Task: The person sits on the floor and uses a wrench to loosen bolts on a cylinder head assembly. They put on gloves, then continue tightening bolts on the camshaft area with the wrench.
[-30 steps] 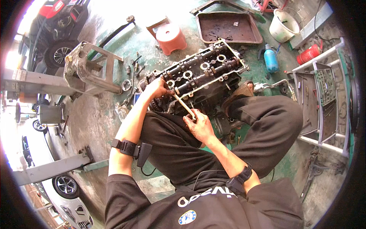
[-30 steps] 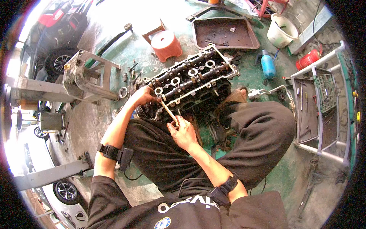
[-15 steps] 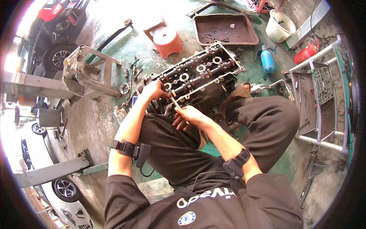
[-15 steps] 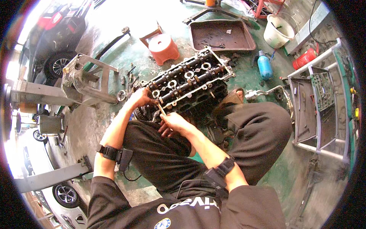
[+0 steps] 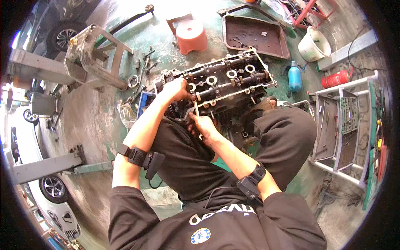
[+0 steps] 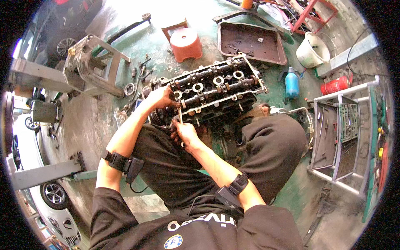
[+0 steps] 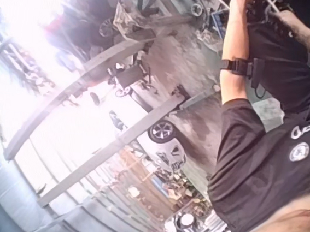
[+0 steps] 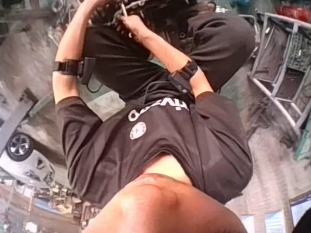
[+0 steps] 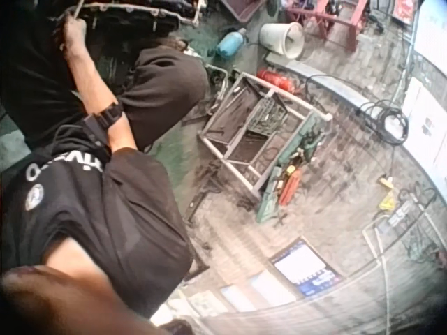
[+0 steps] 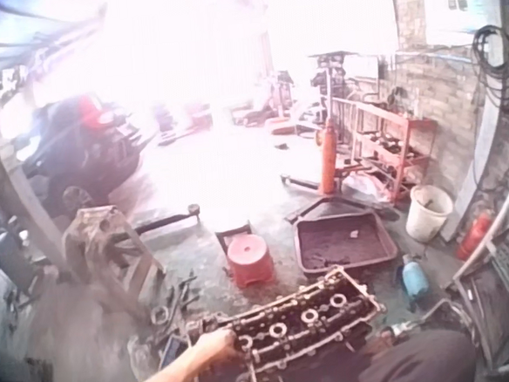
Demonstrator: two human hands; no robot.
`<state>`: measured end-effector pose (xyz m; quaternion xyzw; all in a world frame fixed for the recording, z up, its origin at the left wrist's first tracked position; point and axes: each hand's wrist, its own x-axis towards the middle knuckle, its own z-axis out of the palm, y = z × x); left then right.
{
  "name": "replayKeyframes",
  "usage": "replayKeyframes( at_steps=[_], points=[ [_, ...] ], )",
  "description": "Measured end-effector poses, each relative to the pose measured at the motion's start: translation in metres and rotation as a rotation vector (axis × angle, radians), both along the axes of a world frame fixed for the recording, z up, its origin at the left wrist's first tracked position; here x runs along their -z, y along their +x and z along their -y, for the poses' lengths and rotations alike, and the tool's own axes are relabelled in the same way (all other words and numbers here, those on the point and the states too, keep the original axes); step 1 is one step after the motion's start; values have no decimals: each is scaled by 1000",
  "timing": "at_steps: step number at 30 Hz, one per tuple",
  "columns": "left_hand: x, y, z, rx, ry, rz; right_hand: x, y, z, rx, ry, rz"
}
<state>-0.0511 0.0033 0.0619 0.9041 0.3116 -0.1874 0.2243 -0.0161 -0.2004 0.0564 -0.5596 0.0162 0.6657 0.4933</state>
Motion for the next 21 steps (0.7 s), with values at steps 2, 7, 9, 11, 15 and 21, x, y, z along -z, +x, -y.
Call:
replayKeyframes(
  at_steps=[2, 7, 9, 11, 15, 21],
  points=[
    [0, -2, 1, 20, -23, 26, 4, -8, 0, 89, -43, 112],
    [-3, -4, 3, 52, 20, 46, 14, -26, -7, 330, -13, 218],
    [-5, -2, 4, 74, 52, 37, 18, -41, -16, 335, -63, 474],
    [-9, 2, 5, 69, 42, 7, 23, -51, -21, 335, -84, 555],
    [-16, 4, 8, 55, 38, -48, 26, -52, -24, 386, -63, 447],
    [-32, -3, 11, -19, -221, 64, -2, -32, 3, 407, 75, 90]
  ],
)
